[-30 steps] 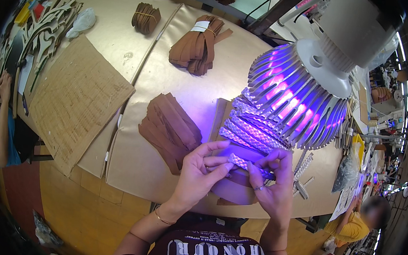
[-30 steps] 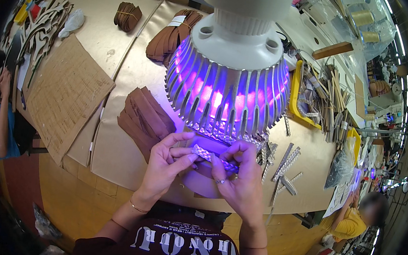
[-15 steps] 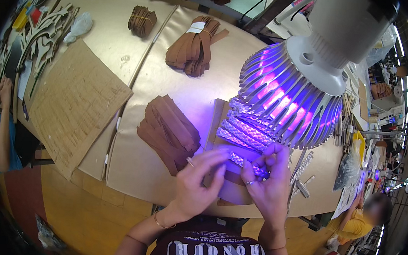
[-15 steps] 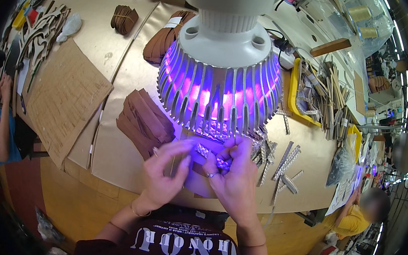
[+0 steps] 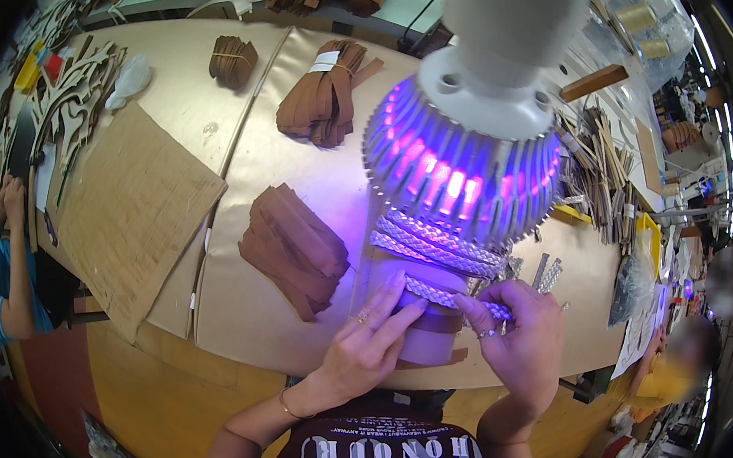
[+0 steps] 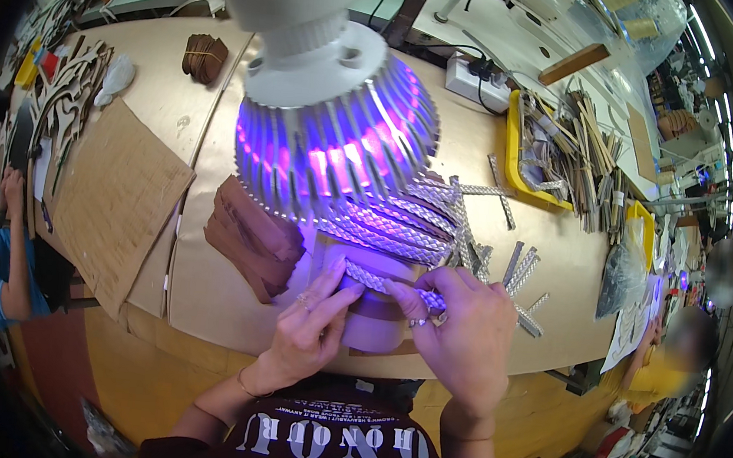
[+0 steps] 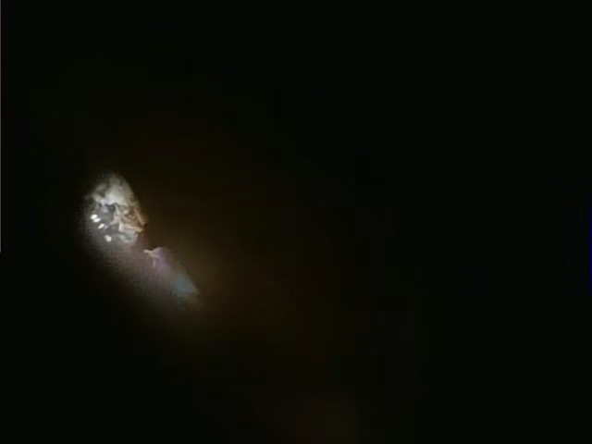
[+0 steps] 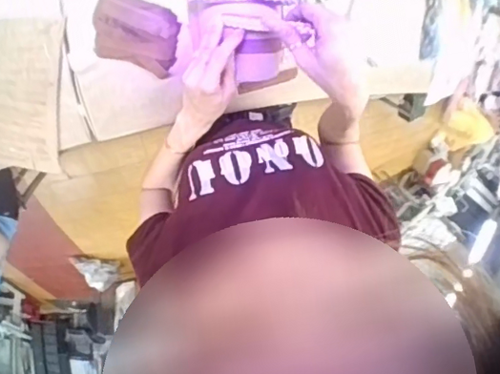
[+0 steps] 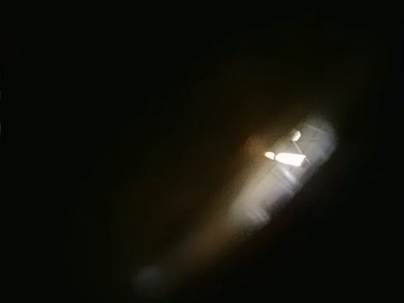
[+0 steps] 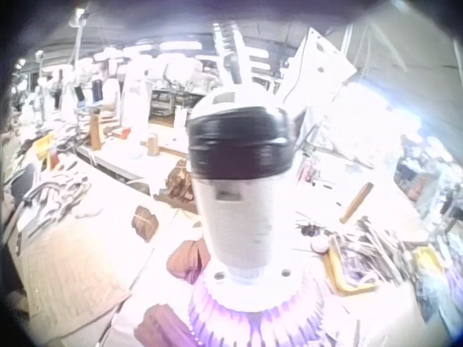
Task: The person wraps silver braided material around a cylindrical cardboard form under a UV lamp. They repeatedly pick up braided strips, wrap them around the form, and adjust the placement. The person also handles brown paper pieces and places them on the form.
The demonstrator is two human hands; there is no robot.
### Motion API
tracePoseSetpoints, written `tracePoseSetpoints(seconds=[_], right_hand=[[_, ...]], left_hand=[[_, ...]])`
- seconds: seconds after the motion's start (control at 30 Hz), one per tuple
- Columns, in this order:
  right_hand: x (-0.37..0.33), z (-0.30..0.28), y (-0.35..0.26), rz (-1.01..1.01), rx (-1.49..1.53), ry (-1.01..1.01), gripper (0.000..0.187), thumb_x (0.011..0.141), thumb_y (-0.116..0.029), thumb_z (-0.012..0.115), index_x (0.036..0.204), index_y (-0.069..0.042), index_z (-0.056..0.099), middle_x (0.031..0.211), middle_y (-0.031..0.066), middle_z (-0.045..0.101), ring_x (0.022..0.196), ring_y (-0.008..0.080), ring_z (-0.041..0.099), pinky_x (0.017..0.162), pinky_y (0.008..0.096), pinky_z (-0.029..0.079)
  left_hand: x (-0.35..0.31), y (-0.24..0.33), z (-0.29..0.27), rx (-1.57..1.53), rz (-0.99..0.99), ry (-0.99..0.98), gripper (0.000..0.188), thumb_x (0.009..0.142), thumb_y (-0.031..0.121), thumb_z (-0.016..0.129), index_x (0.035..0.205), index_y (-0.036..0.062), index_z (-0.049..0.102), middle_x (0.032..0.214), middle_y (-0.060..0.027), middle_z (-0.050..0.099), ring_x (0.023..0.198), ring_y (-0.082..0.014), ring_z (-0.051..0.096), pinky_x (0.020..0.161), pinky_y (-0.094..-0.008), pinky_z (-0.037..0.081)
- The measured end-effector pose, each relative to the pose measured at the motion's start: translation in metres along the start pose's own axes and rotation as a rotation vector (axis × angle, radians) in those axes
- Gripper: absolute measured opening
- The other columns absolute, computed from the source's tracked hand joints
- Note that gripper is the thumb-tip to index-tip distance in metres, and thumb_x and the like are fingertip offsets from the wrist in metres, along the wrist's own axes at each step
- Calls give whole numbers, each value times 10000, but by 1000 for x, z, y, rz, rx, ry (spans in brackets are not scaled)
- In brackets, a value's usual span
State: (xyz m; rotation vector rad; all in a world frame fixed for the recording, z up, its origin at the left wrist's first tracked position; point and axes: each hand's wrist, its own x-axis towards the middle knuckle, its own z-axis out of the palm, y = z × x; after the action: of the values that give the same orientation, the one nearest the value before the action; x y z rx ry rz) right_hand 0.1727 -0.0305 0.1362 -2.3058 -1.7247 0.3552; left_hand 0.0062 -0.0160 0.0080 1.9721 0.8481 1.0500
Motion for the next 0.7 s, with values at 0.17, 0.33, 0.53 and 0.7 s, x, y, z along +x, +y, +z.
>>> tracePoseSetpoints(seconds=[0.17, 0.33, 0.53, 0.7], right_hand=[[4, 2, 10, 15, 41, 3, 364, 840, -381, 706, 708, -47, 646, 646, 95, 626, 533, 295, 590, 543, 393, 420], [7, 2, 9, 31, 93, 54, 320, 803, -303, 758, 706, -19, 649, 616, 121, 608, 534, 297, 591, 522, 376, 430], [11, 4, 6, -59, 218, 84, 305, 849, -331, 687, 731, -51, 656, 643, 102, 622, 552, 306, 597, 566, 392, 437], [10, 6, 18, -11, 203, 86, 328, 832, -334, 722, 716, -36, 653, 609, 110, 604, 518, 297, 583, 512, 376, 431]], left_hand=[[5, 3, -4, 123, 49, -29, 459, 782, -41, 630, 1229, 64, 622, 1337, -257, 517, 1164, -401, 574, 974, -420, 484], [11, 13, -9, 199, 18, -83, 402, 809, -25, 624, 1202, 55, 632, 1308, -265, 538, 1144, -413, 584, 954, -427, 492], [16, 26, -12, 272, -29, -142, 313, 865, -22, 606, 1174, 25, 625, 1295, -287, 541, 1165, -431, 567, 956, -445, 481], [19, 29, -12, 257, -44, -159, 300, 885, -13, 595, 1183, 17, 611, 1302, -296, 531, 1186, -443, 546, 954, -450, 479]])
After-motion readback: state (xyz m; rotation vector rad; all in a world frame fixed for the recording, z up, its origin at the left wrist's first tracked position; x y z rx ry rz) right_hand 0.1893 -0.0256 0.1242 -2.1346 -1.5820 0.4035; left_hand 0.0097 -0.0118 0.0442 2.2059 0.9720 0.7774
